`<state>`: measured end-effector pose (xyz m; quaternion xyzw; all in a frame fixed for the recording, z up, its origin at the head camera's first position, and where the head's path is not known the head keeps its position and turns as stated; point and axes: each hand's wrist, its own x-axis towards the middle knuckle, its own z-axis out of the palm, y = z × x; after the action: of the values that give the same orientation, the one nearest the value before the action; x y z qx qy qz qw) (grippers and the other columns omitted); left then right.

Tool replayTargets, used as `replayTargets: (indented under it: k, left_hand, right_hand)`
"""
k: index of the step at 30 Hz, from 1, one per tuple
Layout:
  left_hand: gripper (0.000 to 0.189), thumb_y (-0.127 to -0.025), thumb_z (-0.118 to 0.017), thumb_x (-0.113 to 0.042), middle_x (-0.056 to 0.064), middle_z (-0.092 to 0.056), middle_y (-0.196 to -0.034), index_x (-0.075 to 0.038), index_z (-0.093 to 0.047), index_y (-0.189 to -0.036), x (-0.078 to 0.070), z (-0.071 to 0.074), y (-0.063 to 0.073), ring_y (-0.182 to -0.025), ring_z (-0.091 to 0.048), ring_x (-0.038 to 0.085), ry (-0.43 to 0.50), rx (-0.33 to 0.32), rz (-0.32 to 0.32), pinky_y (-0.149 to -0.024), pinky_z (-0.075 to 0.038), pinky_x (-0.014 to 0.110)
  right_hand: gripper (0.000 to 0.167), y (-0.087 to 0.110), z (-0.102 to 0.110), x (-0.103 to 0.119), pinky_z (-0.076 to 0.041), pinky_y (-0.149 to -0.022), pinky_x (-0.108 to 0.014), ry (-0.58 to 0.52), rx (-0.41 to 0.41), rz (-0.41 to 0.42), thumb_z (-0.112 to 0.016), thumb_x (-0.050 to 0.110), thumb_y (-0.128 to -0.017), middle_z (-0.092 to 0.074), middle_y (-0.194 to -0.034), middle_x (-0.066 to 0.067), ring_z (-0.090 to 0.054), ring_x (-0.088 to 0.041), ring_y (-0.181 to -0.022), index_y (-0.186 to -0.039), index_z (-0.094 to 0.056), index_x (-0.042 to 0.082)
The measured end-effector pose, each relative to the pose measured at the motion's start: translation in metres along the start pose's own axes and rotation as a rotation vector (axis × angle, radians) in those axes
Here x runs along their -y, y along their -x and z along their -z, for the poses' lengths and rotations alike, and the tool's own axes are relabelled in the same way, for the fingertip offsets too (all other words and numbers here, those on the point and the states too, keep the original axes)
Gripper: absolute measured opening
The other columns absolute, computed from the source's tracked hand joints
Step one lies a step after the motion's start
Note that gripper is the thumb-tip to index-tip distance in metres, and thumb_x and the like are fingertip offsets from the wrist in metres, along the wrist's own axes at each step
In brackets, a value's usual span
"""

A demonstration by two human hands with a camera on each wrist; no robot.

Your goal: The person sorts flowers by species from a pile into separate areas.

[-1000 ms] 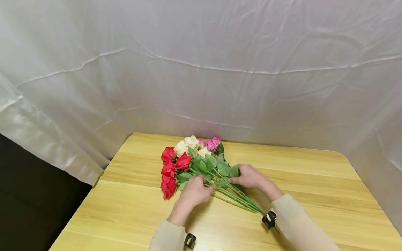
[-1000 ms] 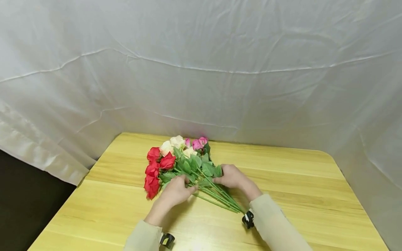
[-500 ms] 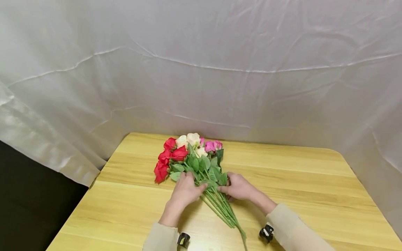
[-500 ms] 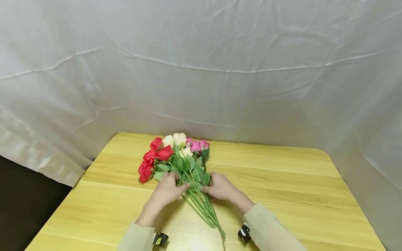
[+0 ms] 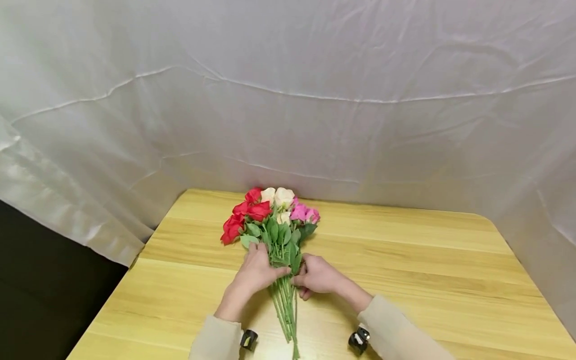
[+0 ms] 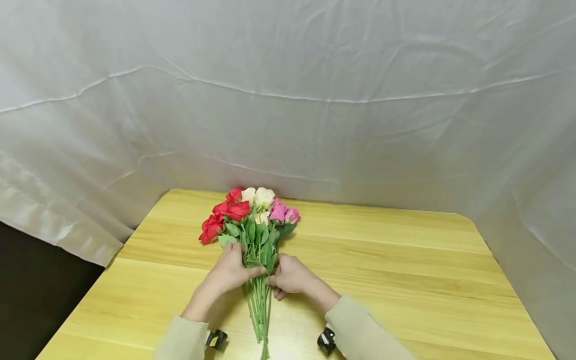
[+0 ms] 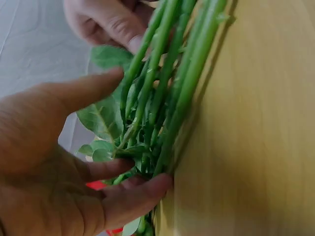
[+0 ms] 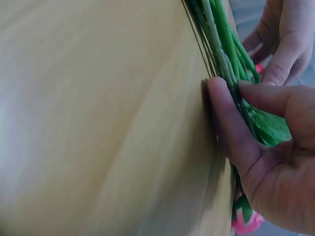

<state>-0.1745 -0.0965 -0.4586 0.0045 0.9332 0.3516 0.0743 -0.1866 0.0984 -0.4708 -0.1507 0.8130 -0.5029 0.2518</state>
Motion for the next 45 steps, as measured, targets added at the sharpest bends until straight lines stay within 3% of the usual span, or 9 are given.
replayTargets:
  k: [4, 8, 20, 28, 32, 35, 40, 42, 45]
  left_hand:
    - [0.105, -0.08, -0.09, -0.041, 0.039, -0.032, -0.153, 0.017, -0.036, -0.149, 0.008, 0.01, 0.001, -0.138, -0.042, 0.056, -0.067, 0.032, -0.066, -0.111, -0.042, 0.062]
    - [0.1, -0.077, -0.093, -0.035, 0.036, -0.037, -0.146, 0.016, -0.04, -0.144, 0.019, 0.023, -0.001, -0.13, -0.049, 0.053, -0.111, 0.063, -0.089, -0.106, -0.048, 0.061]
    - [0.108, -0.079, -0.093, -0.031, 0.038, -0.03, -0.153, 0.019, -0.03, -0.15, 0.047, 0.053, -0.001, -0.137, -0.039, 0.059, -0.185, 0.094, -0.048, -0.108, -0.043, 0.065]
    - [0.1, -0.078, -0.094, -0.022, 0.038, -0.035, -0.144, 0.022, -0.033, -0.144, 0.055, 0.063, 0.005, -0.13, -0.045, 0.059, -0.202, 0.1, -0.04, -0.108, -0.045, 0.062]
    - [0.1, -0.078, -0.094, -0.022, 0.039, -0.035, -0.139, 0.024, -0.032, -0.142, 0.061, 0.069, 0.009, -0.121, -0.051, 0.061, -0.209, 0.075, 0.013, -0.1, -0.05, 0.063]
    - [0.099, -0.08, -0.092, -0.022, 0.042, -0.032, -0.141, 0.024, -0.03, -0.142, 0.069, 0.076, 0.008, -0.116, -0.053, 0.062, -0.219, 0.058, 0.063, -0.098, -0.05, 0.063]
    - [0.1, -0.082, -0.091, -0.022, 0.047, -0.021, -0.148, 0.025, -0.027, -0.143, 0.08, 0.088, 0.004, -0.115, -0.053, 0.063, -0.232, 0.044, 0.134, -0.099, -0.05, 0.064]
    - [0.1, -0.082, -0.091, -0.024, 0.048, -0.021, -0.148, 0.026, -0.027, -0.141, 0.085, 0.092, 0.003, -0.115, -0.053, 0.063, -0.244, 0.043, 0.147, -0.099, -0.049, 0.064]
    - [0.104, -0.082, -0.09, -0.027, 0.05, -0.02, -0.147, 0.027, -0.025, -0.142, 0.093, 0.1, 0.001, -0.119, -0.048, 0.066, -0.263, 0.048, 0.16, -0.101, -0.047, 0.066]
  right_hand:
    - [0.045, -0.009, -0.013, 0.005, -0.062, -0.058, -0.036, -0.068, 0.01, 0.003, -0.067, -0.006, -0.094, -0.067, -0.078, -0.019, -0.069, -0.022, -0.057, -0.131, -0.044, -0.018]
    - [0.056, -0.018, -0.022, 0.008, -0.064, -0.065, -0.037, -0.167, 0.042, 0.002, -0.056, -0.013, -0.096, -0.069, -0.088, -0.021, -0.072, -0.027, -0.064, -0.144, -0.03, -0.025]
    - [0.043, -0.047, -0.05, 0.023, -0.064, -0.07, -0.038, -0.263, 0.079, -0.035, -0.041, -0.013, -0.096, -0.071, -0.099, -0.021, -0.075, -0.038, -0.08, -0.138, -0.046, -0.021]
    - [0.039, -0.061, -0.07, 0.036, -0.064, -0.067, -0.038, -0.201, 0.078, 0.001, -0.045, -0.015, -0.09, -0.069, -0.093, -0.02, -0.073, -0.035, -0.073, -0.128, -0.051, -0.019]
    - [0.044, -0.064, -0.08, 0.044, -0.064, -0.069, -0.036, -0.176, 0.085, 0.004, -0.046, -0.013, -0.093, -0.069, -0.095, -0.018, -0.073, -0.031, -0.073, -0.137, -0.047, -0.019]
    - [0.052, -0.071, -0.089, 0.047, -0.063, -0.077, -0.035, -0.144, 0.026, 0.037, -0.053, -0.008, -0.094, -0.07, -0.102, -0.016, -0.073, -0.029, -0.082, -0.144, -0.043, -0.019]
    - [0.066, -0.087, -0.099, 0.053, -0.05, -0.107, -0.044, 0.002, -0.169, 0.1, -0.063, 0.005, -0.089, -0.061, -0.13, -0.022, -0.064, -0.031, -0.113, -0.149, -0.043, -0.014]
    - [0.068, -0.091, -0.1, 0.056, -0.043, -0.115, -0.047, 0.03, -0.186, 0.108, -0.062, 0.007, -0.09, -0.053, -0.141, -0.027, -0.058, -0.035, -0.125, -0.151, -0.04, -0.013]
    - [0.068, -0.097, -0.103, 0.06, -0.038, -0.118, -0.045, 0.0, -0.138, 0.114, -0.063, 0.008, -0.093, -0.044, -0.152, -0.028, -0.053, -0.039, -0.136, -0.152, -0.038, -0.013]
